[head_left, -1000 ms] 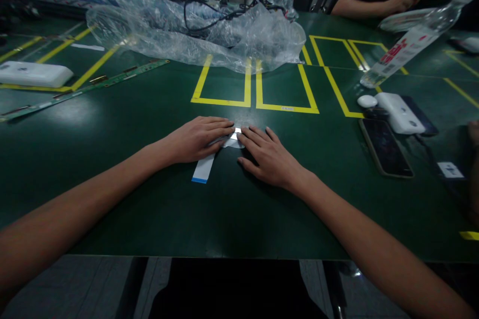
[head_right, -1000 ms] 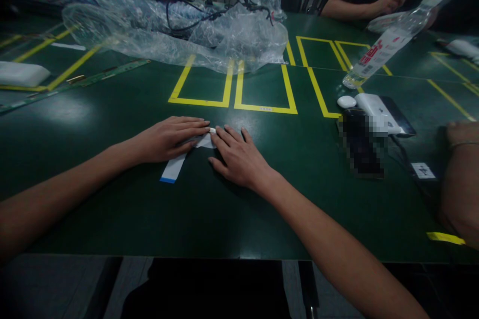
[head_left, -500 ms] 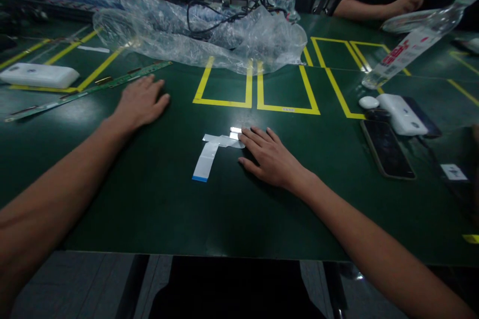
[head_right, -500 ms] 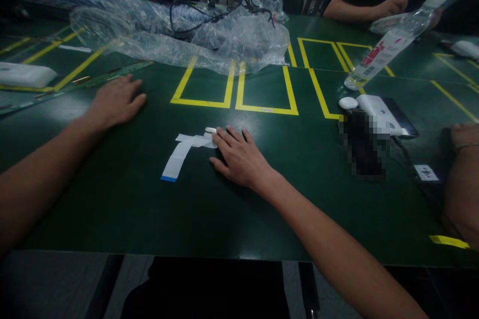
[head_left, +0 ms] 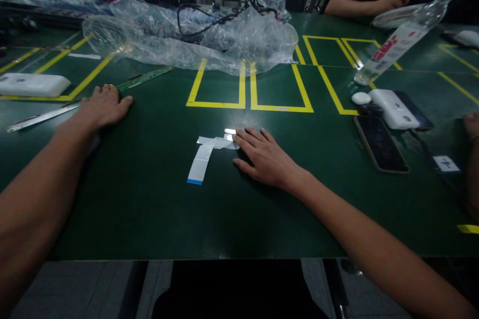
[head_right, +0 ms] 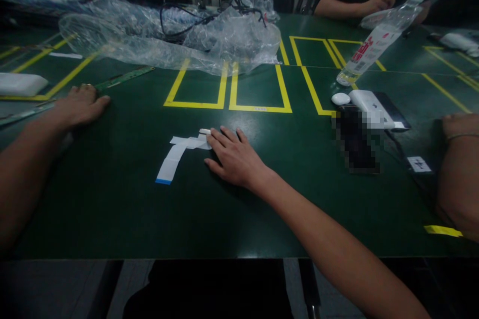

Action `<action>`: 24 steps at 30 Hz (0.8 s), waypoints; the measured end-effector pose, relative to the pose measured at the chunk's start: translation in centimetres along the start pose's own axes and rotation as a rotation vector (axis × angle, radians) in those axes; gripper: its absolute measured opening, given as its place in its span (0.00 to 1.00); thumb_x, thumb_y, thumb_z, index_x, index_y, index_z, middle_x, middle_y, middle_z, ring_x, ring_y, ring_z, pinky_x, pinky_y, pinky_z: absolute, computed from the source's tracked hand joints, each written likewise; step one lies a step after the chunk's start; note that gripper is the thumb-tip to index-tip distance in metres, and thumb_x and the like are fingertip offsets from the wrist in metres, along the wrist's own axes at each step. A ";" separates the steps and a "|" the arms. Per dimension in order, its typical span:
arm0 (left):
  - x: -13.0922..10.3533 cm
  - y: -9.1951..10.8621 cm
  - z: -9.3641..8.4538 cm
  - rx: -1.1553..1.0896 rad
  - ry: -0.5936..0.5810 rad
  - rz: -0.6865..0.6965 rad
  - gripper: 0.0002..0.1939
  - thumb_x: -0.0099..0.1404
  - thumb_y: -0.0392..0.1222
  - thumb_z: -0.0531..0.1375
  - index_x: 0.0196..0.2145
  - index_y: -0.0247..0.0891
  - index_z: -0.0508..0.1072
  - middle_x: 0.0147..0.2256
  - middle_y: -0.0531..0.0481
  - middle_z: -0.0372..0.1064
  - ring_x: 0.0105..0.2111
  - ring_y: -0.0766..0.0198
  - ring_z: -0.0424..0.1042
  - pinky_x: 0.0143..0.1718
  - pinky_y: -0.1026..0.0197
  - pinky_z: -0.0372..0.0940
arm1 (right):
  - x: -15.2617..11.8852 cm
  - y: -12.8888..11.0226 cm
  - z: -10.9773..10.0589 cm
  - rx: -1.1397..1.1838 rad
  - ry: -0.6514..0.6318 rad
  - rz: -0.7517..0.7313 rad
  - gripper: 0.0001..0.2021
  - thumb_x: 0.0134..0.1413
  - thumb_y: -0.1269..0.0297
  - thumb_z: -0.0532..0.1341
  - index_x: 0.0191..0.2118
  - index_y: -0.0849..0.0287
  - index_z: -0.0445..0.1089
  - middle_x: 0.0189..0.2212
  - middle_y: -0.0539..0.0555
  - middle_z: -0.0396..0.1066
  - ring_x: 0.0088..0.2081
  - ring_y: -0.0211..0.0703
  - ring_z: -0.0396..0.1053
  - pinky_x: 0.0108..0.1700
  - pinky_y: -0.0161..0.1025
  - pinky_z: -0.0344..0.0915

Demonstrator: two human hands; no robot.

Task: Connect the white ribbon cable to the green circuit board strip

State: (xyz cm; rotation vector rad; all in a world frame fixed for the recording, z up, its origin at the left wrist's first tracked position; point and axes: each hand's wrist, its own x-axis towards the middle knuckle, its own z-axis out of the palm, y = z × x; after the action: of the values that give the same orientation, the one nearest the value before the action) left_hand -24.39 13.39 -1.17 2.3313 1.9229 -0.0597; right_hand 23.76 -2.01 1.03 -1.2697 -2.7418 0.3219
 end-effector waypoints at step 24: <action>-6.8 22.8 -0.6 0.153 -0.132 0.607 0.40 0.79 0.62 0.42 0.77 0.33 0.43 0.75 0.41 0.30 0.74 0.47 0.34 0.72 0.44 0.35 | 0.3 0.0 0.3 -0.058 0.020 -0.009 0.34 0.72 0.49 0.51 0.73 0.65 0.53 0.74 0.62 0.50 0.74 0.63 0.45 0.72 0.66 0.44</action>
State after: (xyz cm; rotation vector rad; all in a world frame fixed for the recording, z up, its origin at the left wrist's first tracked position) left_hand -3.34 2.58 1.64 2.8199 1.1233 -0.3009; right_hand 23.47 -1.83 0.73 -1.2663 -2.7587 0.2296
